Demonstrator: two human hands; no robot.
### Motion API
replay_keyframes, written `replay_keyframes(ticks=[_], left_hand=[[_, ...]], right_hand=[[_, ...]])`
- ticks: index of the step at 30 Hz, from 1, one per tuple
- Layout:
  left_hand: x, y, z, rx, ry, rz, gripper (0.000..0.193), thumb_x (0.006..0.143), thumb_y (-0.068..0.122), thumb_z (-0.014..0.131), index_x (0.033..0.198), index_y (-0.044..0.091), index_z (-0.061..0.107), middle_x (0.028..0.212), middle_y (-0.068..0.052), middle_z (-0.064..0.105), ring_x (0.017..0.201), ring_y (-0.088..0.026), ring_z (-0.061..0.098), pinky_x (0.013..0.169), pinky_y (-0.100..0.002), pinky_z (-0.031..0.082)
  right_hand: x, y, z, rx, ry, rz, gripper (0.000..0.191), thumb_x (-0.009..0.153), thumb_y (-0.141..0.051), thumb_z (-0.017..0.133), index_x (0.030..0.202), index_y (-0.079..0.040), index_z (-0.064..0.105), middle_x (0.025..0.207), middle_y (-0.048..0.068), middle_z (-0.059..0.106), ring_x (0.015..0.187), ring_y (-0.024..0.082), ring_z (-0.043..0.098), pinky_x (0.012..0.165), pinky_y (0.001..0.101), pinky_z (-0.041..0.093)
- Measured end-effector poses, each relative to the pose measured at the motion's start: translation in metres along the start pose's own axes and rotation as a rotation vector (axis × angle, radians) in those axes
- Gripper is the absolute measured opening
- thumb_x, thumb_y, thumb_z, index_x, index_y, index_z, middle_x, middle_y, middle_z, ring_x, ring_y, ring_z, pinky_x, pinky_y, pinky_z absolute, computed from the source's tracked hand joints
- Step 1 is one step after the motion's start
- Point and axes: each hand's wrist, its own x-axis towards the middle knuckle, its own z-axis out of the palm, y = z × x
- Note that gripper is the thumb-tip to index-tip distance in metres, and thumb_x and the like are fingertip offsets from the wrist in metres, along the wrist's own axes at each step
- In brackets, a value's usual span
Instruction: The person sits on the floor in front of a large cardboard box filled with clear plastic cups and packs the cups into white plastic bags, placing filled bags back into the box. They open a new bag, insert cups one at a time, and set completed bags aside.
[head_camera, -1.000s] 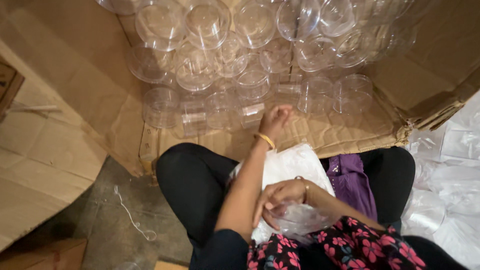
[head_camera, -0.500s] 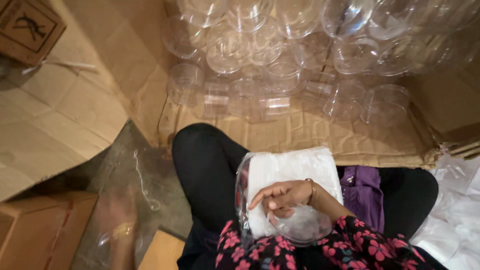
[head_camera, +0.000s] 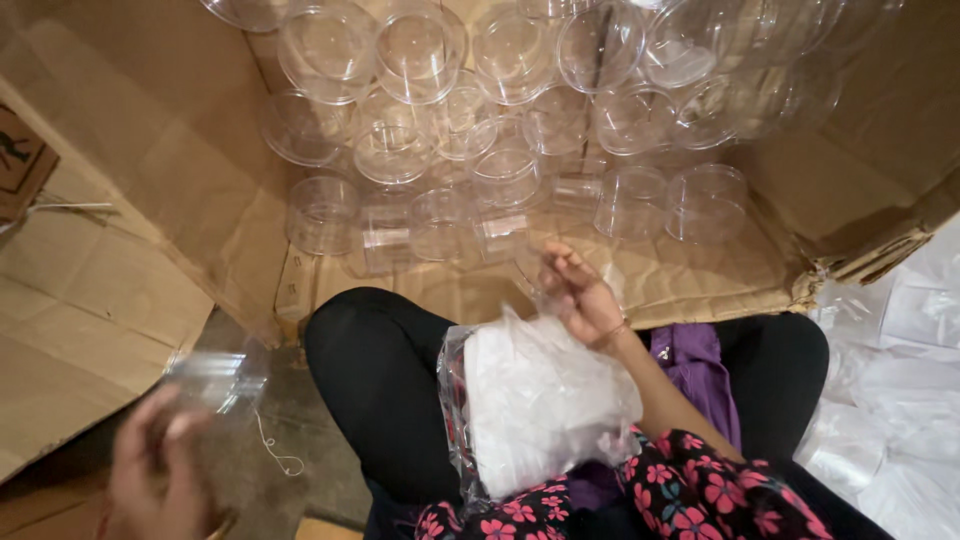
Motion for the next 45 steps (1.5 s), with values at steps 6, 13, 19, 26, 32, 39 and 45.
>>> replay_keyframes(ticks=[6, 13, 19, 26, 32, 39, 45], left_hand=[[0.083, 0.064, 0.21, -0.229, -0.284, 0.528, 0.022, 0.081, 0.012, 0.087, 0.096, 0.005, 0.072, 0.141, -0.014, 0.059, 0.133, -0.024, 0.056, 0.111, -0.038, 0.046], [0.11, 0.054, 0.36, -0.439, -0.548, 0.628, 0.054, 0.074, 0.018, 0.094, 0.116, 0.01, 0.06, 0.142, -0.019, 0.058, 0.148, -0.034, 0.047, 0.121, -0.046, 0.039], [0.101, 0.072, 0.347, -0.294, -0.695, 0.7, 0.109, 0.066, 0.028, 0.097, 0.156, 0.011, 0.038, 0.151, -0.02, 0.042, 0.145, -0.036, 0.04, 0.119, -0.046, 0.039], [0.096, 0.092, 0.352, -0.228, -0.674, 0.667, 0.125, 0.067, 0.035, 0.096, 0.162, 0.01, 0.019, 0.161, -0.02, 0.032, 0.15, -0.039, 0.032, 0.12, -0.047, 0.035], [0.096, 0.09, 0.346, -0.174, -0.765, 0.718, 0.116, 0.073, 0.024, 0.089, 0.165, 0.014, 0.02, 0.167, -0.017, 0.031, 0.155, -0.036, 0.032, 0.127, -0.045, 0.033], [0.088, 0.104, 0.337, -0.151, -0.854, 0.662, 0.112, 0.066, 0.024, 0.091, 0.161, 0.019, 0.031, 0.163, -0.012, 0.035, 0.151, -0.034, 0.035, 0.124, -0.041, 0.037], [0.094, 0.089, 0.346, -0.209, -0.73, 0.701, 0.103, 0.072, 0.031, 0.094, 0.156, 0.011, 0.037, 0.162, -0.016, 0.035, 0.152, -0.038, 0.032, 0.125, -0.045, 0.03]], right_hand=[[0.028, -0.031, 0.002, 0.049, 0.193, -0.204, 0.032, 0.101, -0.01, 0.062, 0.133, -0.006, 0.059, 0.131, 0.004, 0.065, 0.119, 0.018, 0.065, 0.089, 0.0238, 0.057], [0.049, -0.051, 0.008, -0.535, 0.225, -0.353, 0.035, 0.099, -0.02, 0.069, 0.13, -0.003, 0.064, 0.125, 0.007, 0.066, 0.116, 0.017, 0.063, 0.091, 0.0286, 0.052], [0.036, -0.057, 0.027, -1.279, 0.124, -0.133, 0.059, 0.088, -0.031, 0.084, 0.13, -0.004, 0.052, 0.127, 0.009, 0.06, 0.124, 0.024, 0.059, 0.099, 0.0366, 0.053], [0.023, -0.075, 0.057, -1.227, 0.097, -0.182, 0.113, 0.071, -0.036, 0.087, 0.159, -0.018, 0.018, 0.149, 0.012, 0.044, 0.128, 0.031, 0.056, 0.093, 0.0464, 0.061], [0.025, -0.078, 0.074, -1.54, -0.039, -0.227, 0.111, 0.073, -0.043, 0.086, 0.164, -0.023, 0.025, 0.157, 0.018, 0.032, 0.136, 0.037, 0.05, 0.099, 0.0469, 0.058], [0.015, -0.119, 0.058, -1.635, -0.124, 0.158, 0.099, 0.086, -0.065, 0.061, 0.163, -0.016, 0.024, 0.166, 0.015, 0.027, 0.145, 0.039, 0.039, 0.108, 0.0559, 0.046], [-0.076, -0.167, 0.193, -2.371, -0.102, -0.448, 0.064, 0.104, -0.055, 0.057, 0.158, -0.026, 0.038, 0.167, 0.001, 0.025, 0.152, 0.029, 0.03, 0.126, 0.0553, 0.033]])
